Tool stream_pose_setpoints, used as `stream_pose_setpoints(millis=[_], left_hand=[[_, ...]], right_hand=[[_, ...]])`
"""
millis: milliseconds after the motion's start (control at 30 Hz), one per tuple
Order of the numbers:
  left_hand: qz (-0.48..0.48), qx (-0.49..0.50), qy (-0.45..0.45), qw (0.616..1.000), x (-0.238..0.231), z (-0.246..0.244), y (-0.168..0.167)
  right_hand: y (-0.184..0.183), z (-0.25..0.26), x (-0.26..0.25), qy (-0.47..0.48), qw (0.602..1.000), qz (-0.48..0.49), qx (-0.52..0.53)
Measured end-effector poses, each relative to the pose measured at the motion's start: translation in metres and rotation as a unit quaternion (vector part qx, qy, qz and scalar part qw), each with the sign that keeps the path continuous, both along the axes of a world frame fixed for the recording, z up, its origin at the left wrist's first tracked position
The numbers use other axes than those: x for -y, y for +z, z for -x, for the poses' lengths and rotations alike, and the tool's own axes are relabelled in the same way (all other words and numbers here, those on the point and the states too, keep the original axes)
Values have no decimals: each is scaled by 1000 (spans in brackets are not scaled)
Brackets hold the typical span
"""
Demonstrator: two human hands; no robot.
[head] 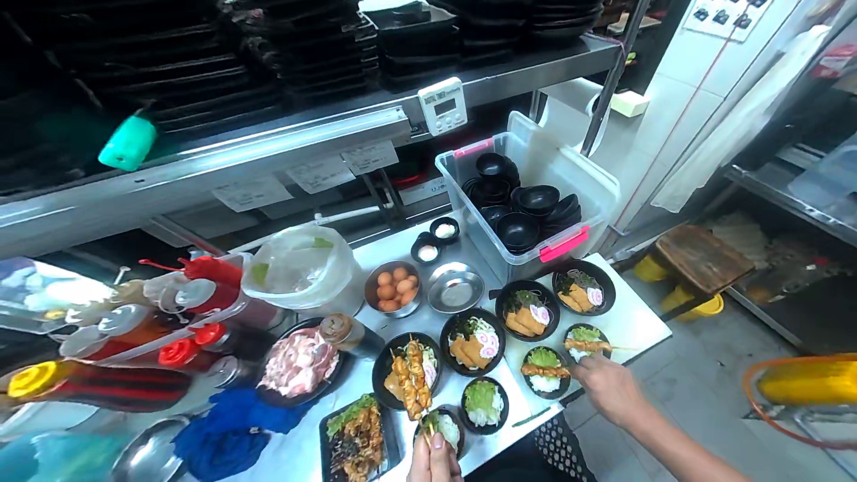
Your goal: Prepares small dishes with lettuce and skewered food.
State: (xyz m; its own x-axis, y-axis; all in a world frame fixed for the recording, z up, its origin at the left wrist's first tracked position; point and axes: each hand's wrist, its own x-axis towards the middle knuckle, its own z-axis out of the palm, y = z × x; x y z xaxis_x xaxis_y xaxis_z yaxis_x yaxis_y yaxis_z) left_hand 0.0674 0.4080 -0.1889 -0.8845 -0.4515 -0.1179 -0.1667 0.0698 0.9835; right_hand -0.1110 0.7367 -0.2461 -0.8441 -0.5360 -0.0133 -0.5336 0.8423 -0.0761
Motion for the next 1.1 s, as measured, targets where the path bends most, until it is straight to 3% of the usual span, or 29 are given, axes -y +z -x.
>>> stream_pose_setpoints(millis=[200,367,467,533,567,600,667,733,767,833,900,1000,1033,1100], left_hand=[[-18,18,28,999,-3,-4,7],[-35,37,-27,998,-4,-5,6],[-50,57,-90,993,-4,-5,6],[-55,50,-139,987,-4,-4,3],[-58,43,-162,984,-6,-3,2],[-56,38,-185,980,-7,-2,2],[-40,26,-235,971,-10,2,0],[-9,12,-275,961,-11,4,-4],[8,6,-286,958,-10,4,-6],[34,0,-292,956,-8,3,-8],[38,4,-272,961,-6,-1,-11],[37,29,-178,983,-2,-11,-20],[42,36,-138,989,2,-15,-22],[45,49,-68,995,12,-23,-23]], right_hand=[[-7,-2,5,38,998,-55,-9],[-8,-5,0,4,1000,-18,-12],[16,-19,3,-16,998,45,-41],[35,-41,21,-36,985,169,-8],[47,-55,38,-61,961,260,74],[61,-69,59,-85,909,357,198],[81,-90,101,-120,737,503,436],[81,-102,134,-146,600,585,526],[79,-106,146,-168,564,611,530],[77,-108,158,-199,533,631,527],[78,-107,162,-212,546,634,504],[72,-95,158,-227,648,598,413],[64,-87,152,-212,717,549,373],[41,-71,131,-118,895,346,255]])
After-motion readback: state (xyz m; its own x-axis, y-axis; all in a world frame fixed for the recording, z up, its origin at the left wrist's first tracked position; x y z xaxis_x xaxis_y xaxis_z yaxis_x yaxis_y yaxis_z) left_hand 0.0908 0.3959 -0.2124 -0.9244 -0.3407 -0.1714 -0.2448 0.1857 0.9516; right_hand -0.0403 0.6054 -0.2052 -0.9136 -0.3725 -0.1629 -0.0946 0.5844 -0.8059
